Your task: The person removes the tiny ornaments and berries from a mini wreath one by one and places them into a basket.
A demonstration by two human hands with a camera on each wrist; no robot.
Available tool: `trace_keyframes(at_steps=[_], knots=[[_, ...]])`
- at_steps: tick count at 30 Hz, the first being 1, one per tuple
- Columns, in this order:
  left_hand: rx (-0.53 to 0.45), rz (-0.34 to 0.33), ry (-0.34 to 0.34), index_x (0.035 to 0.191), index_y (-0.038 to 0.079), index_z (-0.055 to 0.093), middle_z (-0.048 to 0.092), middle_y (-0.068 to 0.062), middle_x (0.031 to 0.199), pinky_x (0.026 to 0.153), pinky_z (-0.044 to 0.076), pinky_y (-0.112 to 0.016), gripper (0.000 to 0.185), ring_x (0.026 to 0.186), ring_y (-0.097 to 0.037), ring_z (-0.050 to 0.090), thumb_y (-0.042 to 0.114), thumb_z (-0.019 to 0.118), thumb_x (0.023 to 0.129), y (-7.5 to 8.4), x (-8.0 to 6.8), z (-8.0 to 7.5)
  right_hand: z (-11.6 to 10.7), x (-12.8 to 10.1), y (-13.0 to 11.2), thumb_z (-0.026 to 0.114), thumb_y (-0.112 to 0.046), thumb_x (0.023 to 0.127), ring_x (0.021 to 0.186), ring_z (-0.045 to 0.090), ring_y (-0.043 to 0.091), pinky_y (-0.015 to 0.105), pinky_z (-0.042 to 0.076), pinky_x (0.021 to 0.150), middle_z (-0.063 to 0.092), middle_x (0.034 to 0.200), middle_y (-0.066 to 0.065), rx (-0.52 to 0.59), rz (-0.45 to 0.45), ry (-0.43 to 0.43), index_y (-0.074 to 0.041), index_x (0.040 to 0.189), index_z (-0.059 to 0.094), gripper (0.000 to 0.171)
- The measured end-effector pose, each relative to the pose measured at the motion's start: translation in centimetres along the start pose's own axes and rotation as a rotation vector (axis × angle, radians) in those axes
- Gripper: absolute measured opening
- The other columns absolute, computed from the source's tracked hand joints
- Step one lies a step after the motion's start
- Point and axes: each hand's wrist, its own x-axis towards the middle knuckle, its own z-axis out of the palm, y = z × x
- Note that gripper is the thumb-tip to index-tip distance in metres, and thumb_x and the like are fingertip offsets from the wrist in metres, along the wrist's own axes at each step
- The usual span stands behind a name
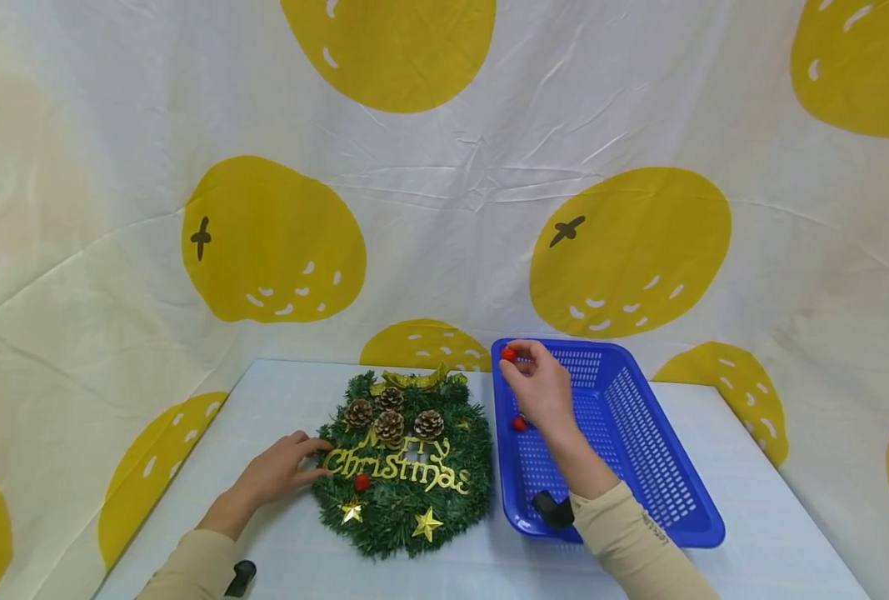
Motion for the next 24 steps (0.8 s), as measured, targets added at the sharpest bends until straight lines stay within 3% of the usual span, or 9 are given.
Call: trace_keyframes(at_steps=[12, 18, 24], knots=[[-0.174, -0.017, -0.008, 0.123, 0.011, 0.065, 0.054, 0.001, 0.093, 0.067, 0.046, -0.033, 0.046, 0.08, -0.014, 0.052, 0.04, 0.072, 0.087, -0.1, -0.1, 0.2, -0.9, 0.7, 1.9, 0.069, -0.024, 0.092, 0.103, 0.067, 0.029, 0.043, 0.054, 0.079, 0.067, 0.118, 0.015, -0.06, 0.087, -0.085, -0.008, 0.13, 0.061, 0.042], [-0.182, -0.014, -0.005, 0.123, 0.011, 0.064, 0.055, 0.001, 0.093, 0.068, 0.047, -0.032, 0.046, 0.081, -0.015, 0.053, 0.04, 0.072, 0.087, -0.1, 0.0, -0.1, -1.3, 1.3, 3.1, 0.069, -0.021, 0.092, 0.106, 0.065, 0.033, 0.045, 0.053, 0.083, 0.064, 0.124, 0.018, -0.111, 0.076, -0.086, -0.004, 0.13, 0.061, 0.043], [-0.18, -0.045, -0.025, 0.123, 0.012, 0.064, 0.055, 0.002, 0.092, 0.069, 0.047, -0.033, 0.047, 0.081, -0.014, 0.053, 0.039, 0.074, 0.086, -0.1, 0.1, -0.3, -1.6, 1.9, 4.3, 0.069, -0.022, 0.092, 0.109, 0.063, 0.034, 0.048, 0.05, 0.089, 0.066, 0.119, 0.02, -0.143, 0.086, -0.075, -0.002, 0.129, 0.061, 0.043]])
